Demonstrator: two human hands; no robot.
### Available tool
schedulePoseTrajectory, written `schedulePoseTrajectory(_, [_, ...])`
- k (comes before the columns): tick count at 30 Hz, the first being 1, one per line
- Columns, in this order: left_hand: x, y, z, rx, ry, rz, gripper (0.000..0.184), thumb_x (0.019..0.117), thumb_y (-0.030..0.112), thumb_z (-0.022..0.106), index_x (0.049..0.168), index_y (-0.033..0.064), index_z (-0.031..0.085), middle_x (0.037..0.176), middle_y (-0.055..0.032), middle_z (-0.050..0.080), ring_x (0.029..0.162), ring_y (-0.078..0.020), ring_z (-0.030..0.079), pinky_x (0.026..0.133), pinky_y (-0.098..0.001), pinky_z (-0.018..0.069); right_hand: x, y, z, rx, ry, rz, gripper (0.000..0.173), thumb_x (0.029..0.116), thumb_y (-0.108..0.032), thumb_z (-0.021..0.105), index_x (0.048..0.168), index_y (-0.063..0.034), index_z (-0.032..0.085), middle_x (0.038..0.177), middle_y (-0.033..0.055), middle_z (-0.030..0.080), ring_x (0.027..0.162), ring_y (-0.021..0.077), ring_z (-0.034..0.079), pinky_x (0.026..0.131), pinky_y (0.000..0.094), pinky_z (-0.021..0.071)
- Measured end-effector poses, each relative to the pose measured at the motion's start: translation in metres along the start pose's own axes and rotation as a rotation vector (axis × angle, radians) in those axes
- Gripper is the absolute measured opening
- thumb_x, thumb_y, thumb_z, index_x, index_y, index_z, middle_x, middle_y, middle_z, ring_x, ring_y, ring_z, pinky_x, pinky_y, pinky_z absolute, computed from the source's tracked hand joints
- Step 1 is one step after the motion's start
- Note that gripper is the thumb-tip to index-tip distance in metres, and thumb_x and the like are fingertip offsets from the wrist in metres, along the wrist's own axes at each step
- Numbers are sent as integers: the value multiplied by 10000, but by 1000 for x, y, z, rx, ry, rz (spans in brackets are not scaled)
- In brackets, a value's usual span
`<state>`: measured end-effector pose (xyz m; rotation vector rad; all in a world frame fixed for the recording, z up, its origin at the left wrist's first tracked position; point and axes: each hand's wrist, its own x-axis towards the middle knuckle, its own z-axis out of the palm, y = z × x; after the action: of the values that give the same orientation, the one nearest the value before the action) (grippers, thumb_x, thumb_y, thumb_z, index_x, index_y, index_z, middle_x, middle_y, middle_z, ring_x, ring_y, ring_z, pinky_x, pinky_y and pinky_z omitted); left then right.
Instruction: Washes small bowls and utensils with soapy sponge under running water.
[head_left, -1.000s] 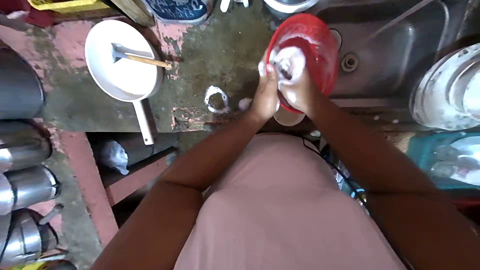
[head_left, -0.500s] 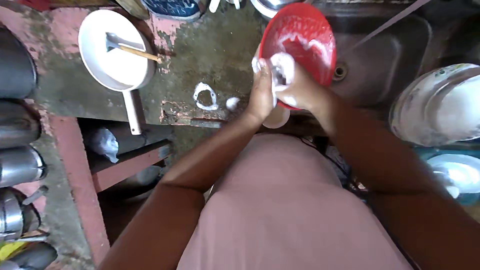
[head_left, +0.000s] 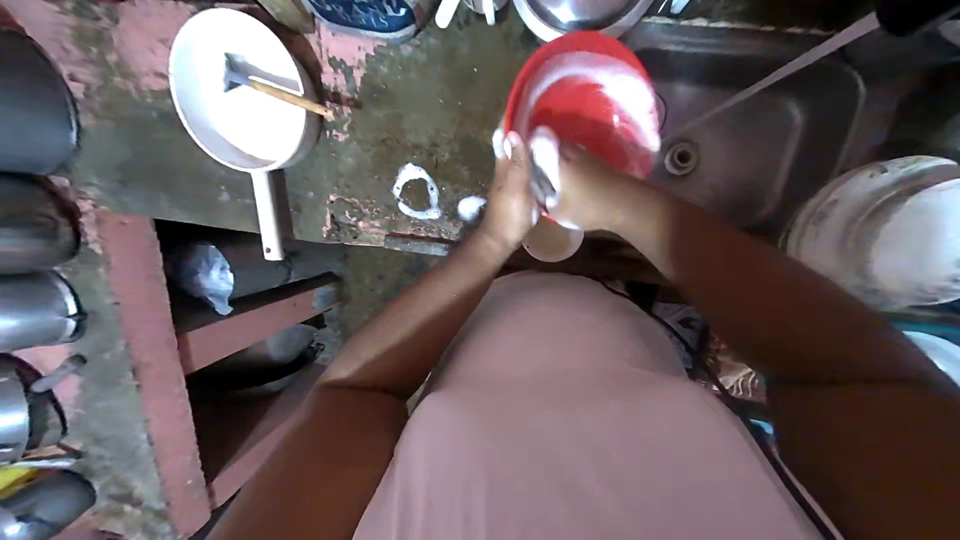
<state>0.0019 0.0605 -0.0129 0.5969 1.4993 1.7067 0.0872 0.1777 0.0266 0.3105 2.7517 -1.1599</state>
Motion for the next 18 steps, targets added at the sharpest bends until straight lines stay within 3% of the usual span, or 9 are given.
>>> schedulePoseTrajectory(3, [1, 13, -24, 33, 34, 76, 570, 1135, 304, 203, 1608, -6, 129, 1576, -166, 397, 1423, -180, 458, 1200, -388, 406, -7, 20, 1, -227, -191, 102, 233, 834, -57, 759, 1050, -9, 686, 1109, 219, 673, 1081, 412, 645, 915, 647, 519])
schedulePoseTrajectory(6, [-8, 18, -28, -16, 24, -37, 569, 1141, 346, 208, 1623, 55, 128, 1561, -139, 432, 1397, -188, 495, 1162, -412, 456, 7, 29, -10, -490, 61, 300, 151, 894, 44, 631, 1029, 95, 676, 1201, 338, 612, 1192, 551, 551, 957, 736, 451])
schedulePoseTrajectory(8, [-9, 18, -29, -65, -30, -89, 576, 1138, 378, 214, 1628, 86, 134, 1557, -130, 442, 1403, -200, 492, 1162, -437, 457, 26, 19, -16, -484, 266, 301, 210, 945, 3, 569, 1115, 44, 685, 1327, 297, 581, 1306, 514, 496, 1028, 681, 440])
schedulePoseTrajectory(11, [-11, 22, -34, -92, -102, -92, 568, 1139, 374, 206, 1584, 21, 226, 1501, -155, 496, 1394, -203, 500, 1181, -429, 434, 41, -6, -10, -405, 304, 122, 262, 1011, -115, 522, 1197, -41, 691, 1383, 242, 575, 1352, 446, 486, 1109, 596, 417])
schedulePoseTrajectory(15, [-5, 30, -52, -96, -178, -115, 556, 1142, 365, 194, 1578, 22, 234, 1470, -158, 530, 1363, -209, 538, 1159, -432, 463, 50, -10, -1, -221, 544, 186, 273, 991, -191, 591, 1188, -33, 694, 1346, 220, 607, 1341, 358, 526, 1141, 476, 427])
schedulePoseTrajectory(18, [-4, 32, -58, -81, -212, -107, 548, 1143, 357, 194, 1557, 7, 272, 1418, -153, 565, 1326, -198, 565, 1145, -420, 475, 50, -28, 7, -206, 487, 98, 251, 989, -188, 576, 1148, -55, 717, 1281, 198, 648, 1266, 334, 586, 1084, 466, 473])
